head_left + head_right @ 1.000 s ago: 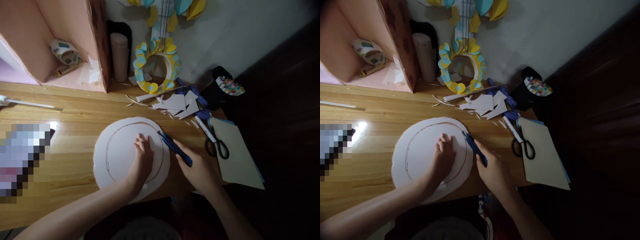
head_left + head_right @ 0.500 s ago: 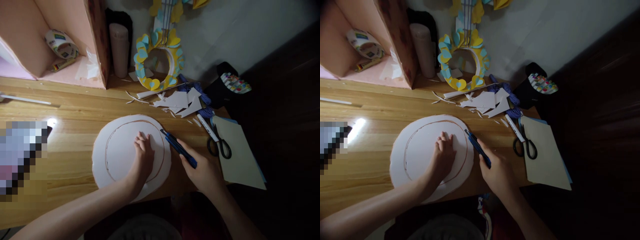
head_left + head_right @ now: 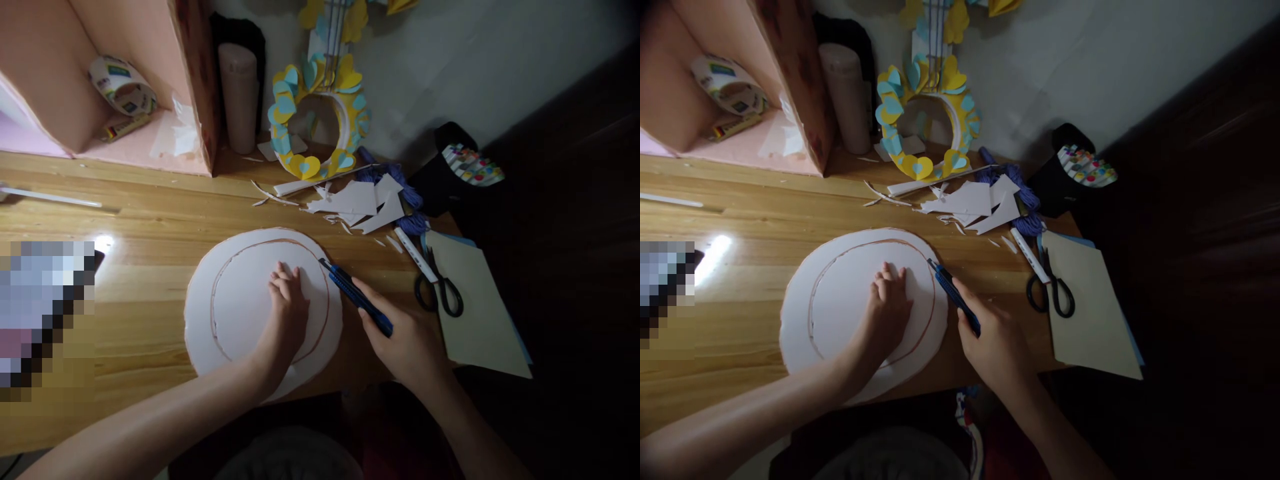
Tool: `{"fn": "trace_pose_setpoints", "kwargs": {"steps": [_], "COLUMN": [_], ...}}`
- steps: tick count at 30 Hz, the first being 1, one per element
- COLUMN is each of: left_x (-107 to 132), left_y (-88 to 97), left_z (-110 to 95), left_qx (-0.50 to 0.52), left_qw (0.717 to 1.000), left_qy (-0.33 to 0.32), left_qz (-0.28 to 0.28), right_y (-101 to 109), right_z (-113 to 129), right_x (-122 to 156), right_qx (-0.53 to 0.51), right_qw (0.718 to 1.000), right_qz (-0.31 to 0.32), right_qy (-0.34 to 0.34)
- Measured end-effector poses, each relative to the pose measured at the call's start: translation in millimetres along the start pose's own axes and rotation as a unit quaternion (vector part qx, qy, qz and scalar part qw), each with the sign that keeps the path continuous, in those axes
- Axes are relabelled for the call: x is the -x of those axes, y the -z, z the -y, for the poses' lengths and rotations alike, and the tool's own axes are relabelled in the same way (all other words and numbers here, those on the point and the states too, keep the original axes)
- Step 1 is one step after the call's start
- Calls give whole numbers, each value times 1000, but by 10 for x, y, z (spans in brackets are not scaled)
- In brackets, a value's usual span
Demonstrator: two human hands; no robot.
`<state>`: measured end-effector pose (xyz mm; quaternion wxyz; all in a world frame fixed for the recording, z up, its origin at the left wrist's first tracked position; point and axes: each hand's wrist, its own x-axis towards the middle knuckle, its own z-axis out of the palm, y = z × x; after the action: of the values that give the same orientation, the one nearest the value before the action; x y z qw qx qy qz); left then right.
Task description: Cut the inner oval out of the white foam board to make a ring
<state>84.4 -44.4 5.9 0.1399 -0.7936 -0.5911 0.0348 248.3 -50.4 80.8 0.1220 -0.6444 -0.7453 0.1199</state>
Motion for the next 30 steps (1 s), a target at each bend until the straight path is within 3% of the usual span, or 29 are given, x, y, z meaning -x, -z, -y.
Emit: {"fn": "trace_pose_setpoints", "kwargs": {"steps": [10, 14, 24, 30], "left_x": [-2, -2, 3, 8], "left_y": [-72, -49, -54, -34], "left_z": [-14, -7, -4, -7], "left_qx": [56, 18, 32, -24], "left_qw": [998, 1000, 999, 1000], "left_qy": [10, -7, 4, -16], "left_qz": [-4, 2, -5, -1], "right_y": [11, 7, 13, -28], "right_z": [12, 12, 23, -2], "right_x": [5, 5, 9, 22], "right_qx": [-4, -7, -14, -30], "right_qw": [1000, 1000, 1000, 999], "right_qz": [2, 1, -12, -15], "right_qy": [-5, -3, -1, 10]}}
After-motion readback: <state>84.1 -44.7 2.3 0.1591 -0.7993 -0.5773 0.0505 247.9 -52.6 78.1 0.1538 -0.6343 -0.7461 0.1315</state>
